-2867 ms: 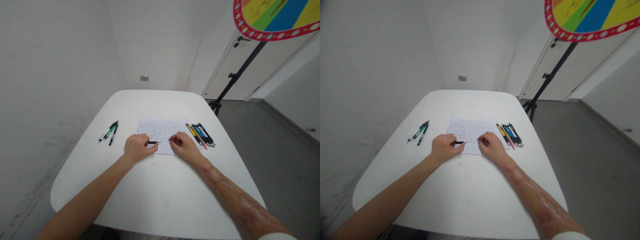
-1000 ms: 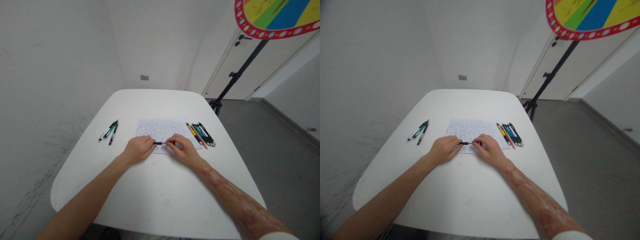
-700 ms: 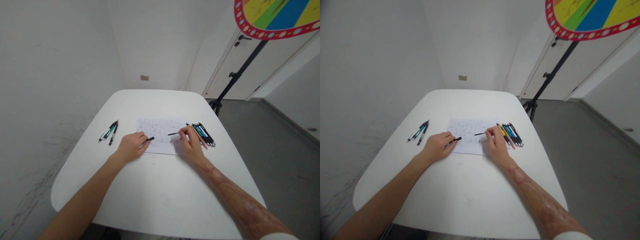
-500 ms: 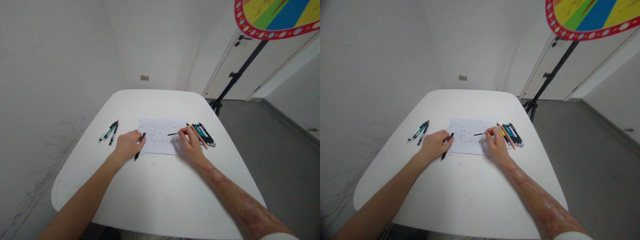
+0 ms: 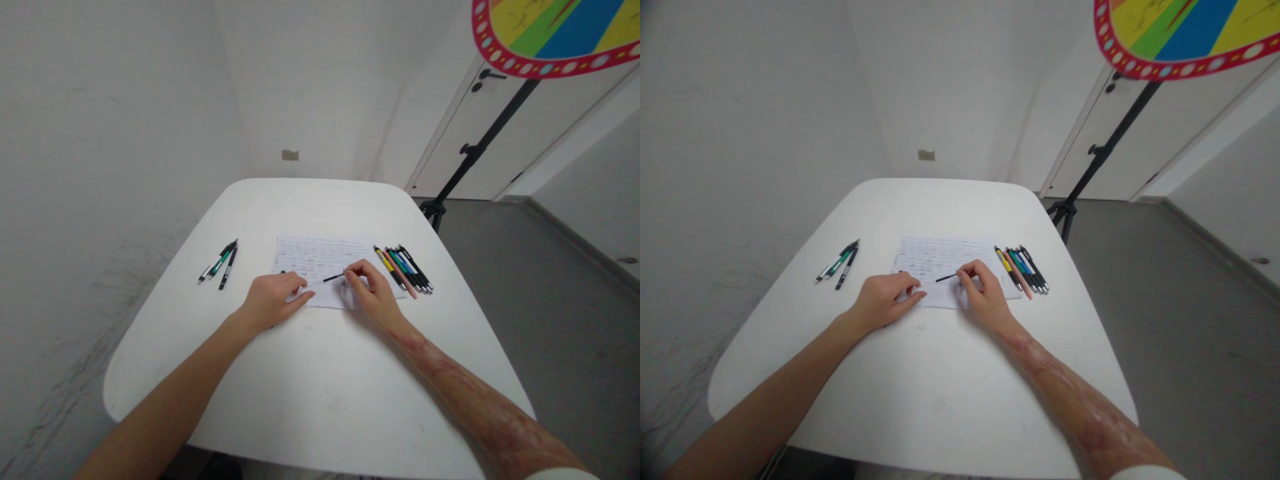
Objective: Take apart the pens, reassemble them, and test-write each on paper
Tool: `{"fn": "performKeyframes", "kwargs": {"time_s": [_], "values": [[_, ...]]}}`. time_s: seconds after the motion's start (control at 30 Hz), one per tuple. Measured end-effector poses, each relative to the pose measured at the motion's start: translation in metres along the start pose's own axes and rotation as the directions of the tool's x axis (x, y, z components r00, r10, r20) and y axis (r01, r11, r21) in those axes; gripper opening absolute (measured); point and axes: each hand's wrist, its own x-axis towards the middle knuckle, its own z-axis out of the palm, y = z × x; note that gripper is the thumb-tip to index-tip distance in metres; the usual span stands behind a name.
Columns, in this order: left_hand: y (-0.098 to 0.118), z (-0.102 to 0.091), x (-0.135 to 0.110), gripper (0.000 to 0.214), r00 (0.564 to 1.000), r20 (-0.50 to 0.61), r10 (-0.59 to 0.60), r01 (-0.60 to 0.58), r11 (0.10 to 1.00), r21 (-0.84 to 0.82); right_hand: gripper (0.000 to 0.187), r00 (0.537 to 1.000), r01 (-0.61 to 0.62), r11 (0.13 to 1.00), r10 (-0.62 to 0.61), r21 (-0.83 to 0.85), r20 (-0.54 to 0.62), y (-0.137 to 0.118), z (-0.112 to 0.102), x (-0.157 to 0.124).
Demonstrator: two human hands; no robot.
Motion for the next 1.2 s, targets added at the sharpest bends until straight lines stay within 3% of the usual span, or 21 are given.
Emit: {"fn": "performKeyframes", "kwargs": {"time_s": [0.1,0.2,0.33,0.43,0.5,0.63,0.77,0.9,1.0,1.2], "values": [[0.001,0.003,0.000,0.034,0.998,0.040,0.048,-0.049,0.998,0.040,0.018,0.999,0.014,0.999,-0.016,-0.045,-0.036,-0.002,0.000,-0.001],[-0.002,0.003,0.000,0.033,0.997,0.070,-0.013,0.005,0.993,0.119,0.018,0.988,0.131,0.968,-0.144,-0.213,-0.049,-0.004,-0.001,-0.002],[-0.002,0.005,-0.001,0.032,0.983,0.135,-0.127,0.094,0.970,0.223,0.019,0.937,0.349,0.792,-0.307,-0.502,0.167,-0.007,0.004,-0.002],[0.001,0.009,0.000,0.033,0.969,0.192,-0.158,0.107,0.962,0.250,0.019,0.908,0.418,0.676,-0.287,-0.608,0.305,-0.006,0.013,-0.003],[0.002,0.011,0.001,0.034,0.966,0.212,-0.149,0.096,0.966,0.241,0.019,0.906,0.421,0.656,-0.264,-0.626,0.332,-0.005,0.017,-0.003],[0.001,0.007,0.002,0.035,0.970,0.200,-0.136,0.097,0.976,0.193,0.022,0.913,0.398,0.701,-0.244,-0.591,0.325,-0.005,0.014,-0.003],[-0.012,-0.005,0.000,0.039,0.965,0.071,-0.253,0.238,0.955,0.175,0.026,0.933,0.358,0.796,-0.280,-0.489,0.227,-0.003,-0.001,0.002],[-0.032,-0.010,-0.002,0.038,0.874,-0.064,-0.482,0.485,0.855,0.186,0.028,0.968,0.249,0.927,-0.250,-0.280,0.033,0.008,-0.016,0.009],[-0.042,-0.005,-0.004,0.028,0.796,-0.062,-0.602,0.603,0.780,0.167,0.029,0.988,0.114,0.978,-0.131,-0.176,-0.088,0.018,-0.021,0.013],[-0.043,0.002,-0.005,0.022,0.793,-0.003,-0.609,0.597,0.776,0.203,0.023,0.995,0.020,0.995,-0.029,-0.095,-0.095,0.029,-0.020,0.013]]}}
